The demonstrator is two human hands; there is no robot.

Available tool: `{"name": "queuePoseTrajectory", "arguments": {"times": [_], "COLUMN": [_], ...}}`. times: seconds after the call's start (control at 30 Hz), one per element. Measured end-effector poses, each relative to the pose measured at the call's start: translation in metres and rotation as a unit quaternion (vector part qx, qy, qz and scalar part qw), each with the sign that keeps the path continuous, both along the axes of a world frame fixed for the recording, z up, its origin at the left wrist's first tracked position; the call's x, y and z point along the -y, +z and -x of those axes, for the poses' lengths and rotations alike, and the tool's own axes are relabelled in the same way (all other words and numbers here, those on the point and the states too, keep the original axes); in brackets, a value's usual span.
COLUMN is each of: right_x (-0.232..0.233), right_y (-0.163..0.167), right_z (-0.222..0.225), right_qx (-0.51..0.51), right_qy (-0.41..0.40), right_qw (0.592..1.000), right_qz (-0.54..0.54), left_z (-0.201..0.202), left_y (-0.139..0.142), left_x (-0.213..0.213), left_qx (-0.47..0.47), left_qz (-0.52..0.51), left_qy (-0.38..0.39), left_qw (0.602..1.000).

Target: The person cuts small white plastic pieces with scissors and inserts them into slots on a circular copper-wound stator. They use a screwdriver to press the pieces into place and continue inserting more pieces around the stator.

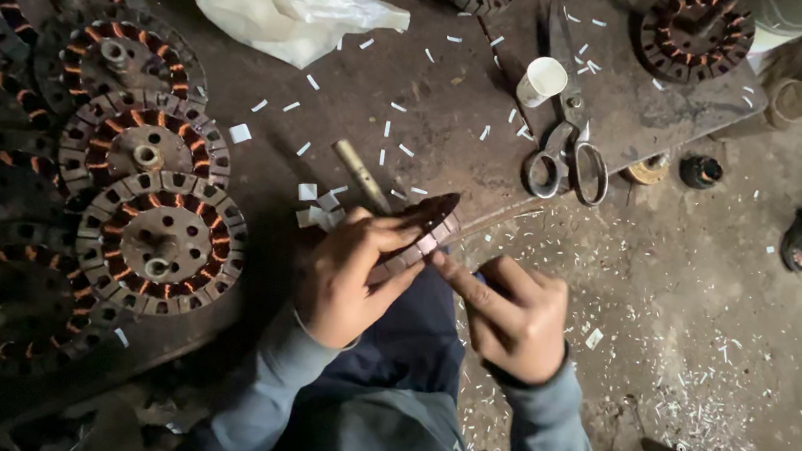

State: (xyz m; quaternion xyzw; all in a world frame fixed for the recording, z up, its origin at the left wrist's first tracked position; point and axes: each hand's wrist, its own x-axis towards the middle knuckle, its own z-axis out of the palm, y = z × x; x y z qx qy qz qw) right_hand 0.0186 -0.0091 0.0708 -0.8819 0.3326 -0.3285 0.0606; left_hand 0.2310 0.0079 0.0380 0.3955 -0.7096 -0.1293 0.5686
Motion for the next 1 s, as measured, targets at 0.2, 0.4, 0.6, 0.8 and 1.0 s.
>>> {"name": "queuePoseTrajectory", "arguments": {"times": [0.2, 0.4, 0.6, 0.8, 1.0], "right_x": [-0.023, -0.056, -0.068, -0.065, -0.058], "right_y": [0.000, -0.020, -0.021, -0.010, -0.010], "right_z": [-0.003, -0.016, -0.026, -0.035, -0.043], "right_qx": [0.085, 0.239, 0.158, 0.163, 0.110], "right_qy": [-0.074, -0.158, -0.278, -0.225, -0.225], "right_qw": [0.986, 0.941, 0.941, 0.954, 0.965], "right_qz": [-0.124, -0.182, -0.112, -0.110, -0.082], "left_z": [0.010, 0.028, 0.028, 0.013, 0.014], "left_y": [-0.005, -0.006, -0.007, -0.012, -0.016], "left_x": [0.002, 0.005, 0.023, 0.026, 0.021], "left_qx": [-0.012, -0.026, -0.012, -0.057, -0.054], "left_qz": [-0.038, -0.029, -0.025, -0.101, -0.067], "left_qy": [0.039, 0.070, 0.082, 0.084, 0.067], "left_qw": [0.998, 0.997, 0.996, 0.990, 0.994]}}
